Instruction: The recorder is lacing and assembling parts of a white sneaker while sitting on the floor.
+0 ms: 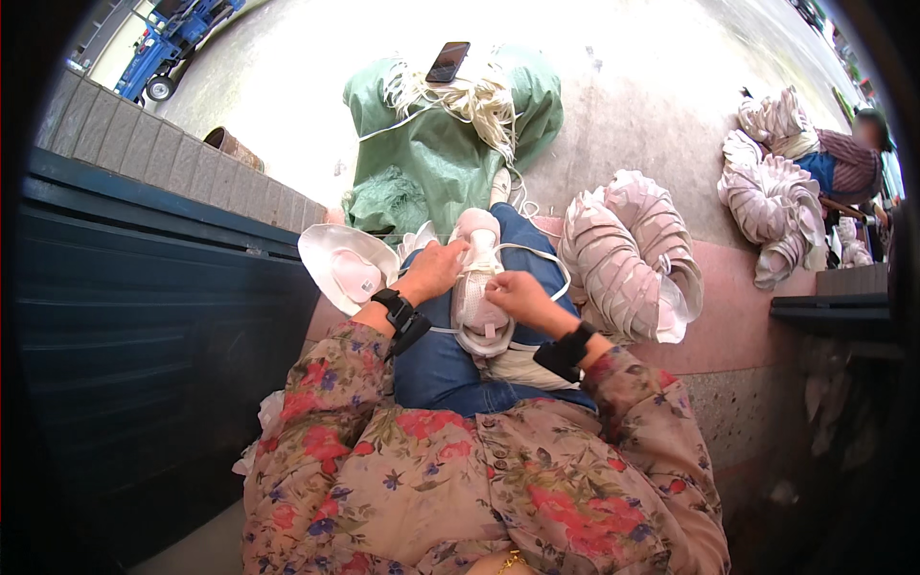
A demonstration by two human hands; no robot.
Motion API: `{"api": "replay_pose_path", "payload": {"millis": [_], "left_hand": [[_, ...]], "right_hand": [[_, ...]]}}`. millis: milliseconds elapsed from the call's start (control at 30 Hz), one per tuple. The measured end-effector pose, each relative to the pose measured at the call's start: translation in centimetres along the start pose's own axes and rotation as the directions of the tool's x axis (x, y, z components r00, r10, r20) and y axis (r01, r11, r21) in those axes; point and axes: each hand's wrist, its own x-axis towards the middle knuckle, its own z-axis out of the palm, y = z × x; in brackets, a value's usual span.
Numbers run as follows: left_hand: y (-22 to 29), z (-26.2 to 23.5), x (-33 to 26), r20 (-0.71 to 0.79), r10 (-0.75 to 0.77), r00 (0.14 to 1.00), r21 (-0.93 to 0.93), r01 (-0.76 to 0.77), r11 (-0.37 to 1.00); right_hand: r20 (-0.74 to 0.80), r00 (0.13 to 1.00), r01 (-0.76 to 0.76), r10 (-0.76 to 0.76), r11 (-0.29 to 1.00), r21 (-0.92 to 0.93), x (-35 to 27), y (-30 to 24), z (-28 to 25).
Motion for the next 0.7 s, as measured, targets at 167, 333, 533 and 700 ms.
{"api": "replay_pose_path", "payload": {"millis": [167, 333, 533, 700], "left_hand": [[0.1, -1.7, -0.5, -0.035, -0.149, 0.988, -0.321, 0.130, 0.938], [0.3, -2.1, -1.0, 0.035, -0.251, 0.967, -0.407, 0.243, 0.881], [-0.1, -0.8, -1.5, 0.002, -0.298, 0.955, -0.524, 0.255, 0.812], [1.1, -0.7, -1.2, 0.035, -0.318, 0.947, -0.639, 0.266, 0.722]], "right_hand": [[-0.241, 0.970, -0.050, -0.009, 0.970, -0.237, 0.4, -1.1, 3.1], [-0.218, 0.965, 0.010, -0.146, 0.850, -0.526, 1.4, -1.9, 4.0], [-0.051, 0.916, 0.214, -0.399, 0.592, -0.777, 1.7, -1.3, 4.6], [0.060, 0.945, 0.302, -0.323, 0.781, -0.546, 1.0, -2.2, 0.8]]}}
